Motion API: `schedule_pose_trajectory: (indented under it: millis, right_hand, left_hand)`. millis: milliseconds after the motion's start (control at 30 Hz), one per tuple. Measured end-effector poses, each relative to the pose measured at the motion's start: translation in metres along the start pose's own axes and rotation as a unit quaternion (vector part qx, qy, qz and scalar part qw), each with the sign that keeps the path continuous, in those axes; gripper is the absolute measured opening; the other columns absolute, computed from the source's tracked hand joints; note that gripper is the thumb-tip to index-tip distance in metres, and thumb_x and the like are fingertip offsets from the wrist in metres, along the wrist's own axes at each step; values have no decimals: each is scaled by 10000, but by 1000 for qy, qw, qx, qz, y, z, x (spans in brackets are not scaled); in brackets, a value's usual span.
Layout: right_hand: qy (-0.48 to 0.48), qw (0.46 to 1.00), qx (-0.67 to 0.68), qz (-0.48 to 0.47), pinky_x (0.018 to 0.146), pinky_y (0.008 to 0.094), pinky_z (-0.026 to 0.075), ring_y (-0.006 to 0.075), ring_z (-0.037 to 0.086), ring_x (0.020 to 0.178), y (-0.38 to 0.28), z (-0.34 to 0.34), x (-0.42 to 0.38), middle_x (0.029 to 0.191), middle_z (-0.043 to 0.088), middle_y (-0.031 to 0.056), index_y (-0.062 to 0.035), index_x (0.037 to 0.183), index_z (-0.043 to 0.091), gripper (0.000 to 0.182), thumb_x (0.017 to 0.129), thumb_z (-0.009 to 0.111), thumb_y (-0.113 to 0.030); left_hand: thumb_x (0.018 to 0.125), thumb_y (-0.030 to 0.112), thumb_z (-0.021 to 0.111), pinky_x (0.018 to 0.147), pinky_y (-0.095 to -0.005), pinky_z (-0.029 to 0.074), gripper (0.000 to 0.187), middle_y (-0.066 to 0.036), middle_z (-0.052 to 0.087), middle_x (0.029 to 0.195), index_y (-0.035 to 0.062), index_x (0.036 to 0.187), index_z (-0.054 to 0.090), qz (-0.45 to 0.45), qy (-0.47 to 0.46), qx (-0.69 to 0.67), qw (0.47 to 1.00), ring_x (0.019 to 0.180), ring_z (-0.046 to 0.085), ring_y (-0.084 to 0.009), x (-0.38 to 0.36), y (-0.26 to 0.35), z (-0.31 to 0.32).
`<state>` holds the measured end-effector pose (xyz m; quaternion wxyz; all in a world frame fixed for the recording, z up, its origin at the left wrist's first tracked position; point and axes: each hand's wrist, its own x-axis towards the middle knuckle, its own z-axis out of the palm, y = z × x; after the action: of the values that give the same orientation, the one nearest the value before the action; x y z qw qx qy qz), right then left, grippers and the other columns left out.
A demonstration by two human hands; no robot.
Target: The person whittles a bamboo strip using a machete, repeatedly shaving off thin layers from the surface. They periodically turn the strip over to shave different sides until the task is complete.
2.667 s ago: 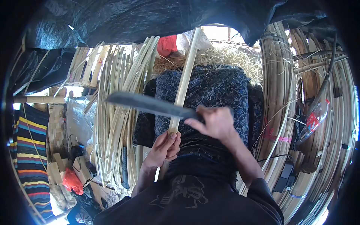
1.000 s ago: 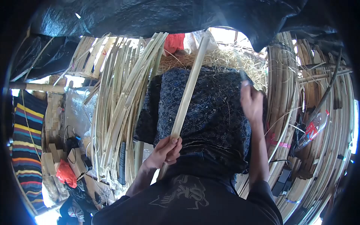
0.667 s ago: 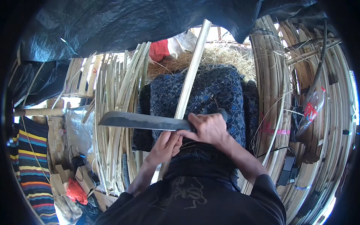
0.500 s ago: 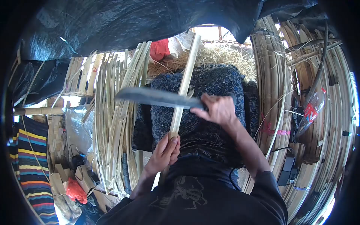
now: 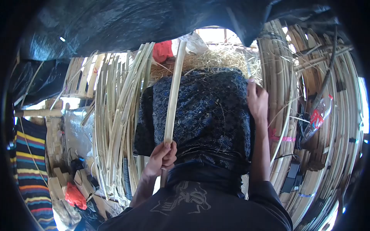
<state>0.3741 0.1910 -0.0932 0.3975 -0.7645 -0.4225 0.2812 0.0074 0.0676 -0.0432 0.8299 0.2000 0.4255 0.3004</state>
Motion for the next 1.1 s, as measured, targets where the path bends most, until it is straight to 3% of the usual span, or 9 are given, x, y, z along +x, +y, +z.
schedule_pose_trajectory:
  millis: [67,100,200,233,433,567,800,1100]
  right_hand:
    - [9,995,-80,-65,566,414,438,246,533,519,-12,-5,-19,541,507,148,27,825,669,623,987,548,-562]
    - [15,995,-79,-59,566,414,438,246,533,519,-16,-11,-27,541,507,148,27,825,669,623,987,548,-562]
    - [-54,983,-161,-72,566,433,453,312,605,510,-10,-15,-42,533,549,150,-13,1024,667,579,923,635,-582]
    - [-57,983,-160,-72,566,433,453,312,605,510,-9,-14,-47,533,549,150,-13,1024,667,579,923,635,-582]
    - [-105,971,-209,-56,620,456,476,371,649,609,-18,-3,-61,578,583,180,-64,1058,678,522,922,642,-567]
    - [-104,982,-158,-30,692,444,497,408,688,750,-12,4,-55,704,645,234,-31,1110,679,502,963,608,-506]
    - [-120,977,-171,-26,724,446,507,419,696,790,-14,1,-54,774,666,260,12,1109,669,536,986,581,-503]
    - [-111,973,-189,-68,651,442,480,380,675,674,-12,6,-54,635,613,203,-9,1098,670,515,984,590,-505]
  left_hand:
    - [1090,378,435,397,-198,226,337,62,310,671,53,1092,526,7,-4,33,999,472,287,-13,10,8,-2]
    - [1092,370,435,397,-193,239,334,59,325,684,48,1104,522,22,-1,58,998,472,286,-10,12,11,-3]
    - [1090,363,441,399,-183,281,357,43,372,700,25,1172,519,49,54,117,990,483,325,-9,8,25,-3]
    - [1091,361,441,401,-182,293,363,37,384,700,21,1192,518,68,96,143,983,491,343,-10,6,29,-4]
    - [1094,337,425,424,-211,414,424,-31,518,719,-6,1322,523,146,131,149,969,501,422,-54,-1,39,-4]
    - [1095,303,418,433,-231,487,429,-60,555,722,-24,1366,489,161,85,146,972,481,444,-57,1,39,3]
    - [1099,306,404,422,-236,500,436,-99,589,701,-31,1369,462,180,45,148,971,448,446,-57,11,40,8]
    - [1104,335,375,461,-237,504,438,-152,651,719,-32,1322,472,199,19,144,969,465,510,-78,19,36,2]
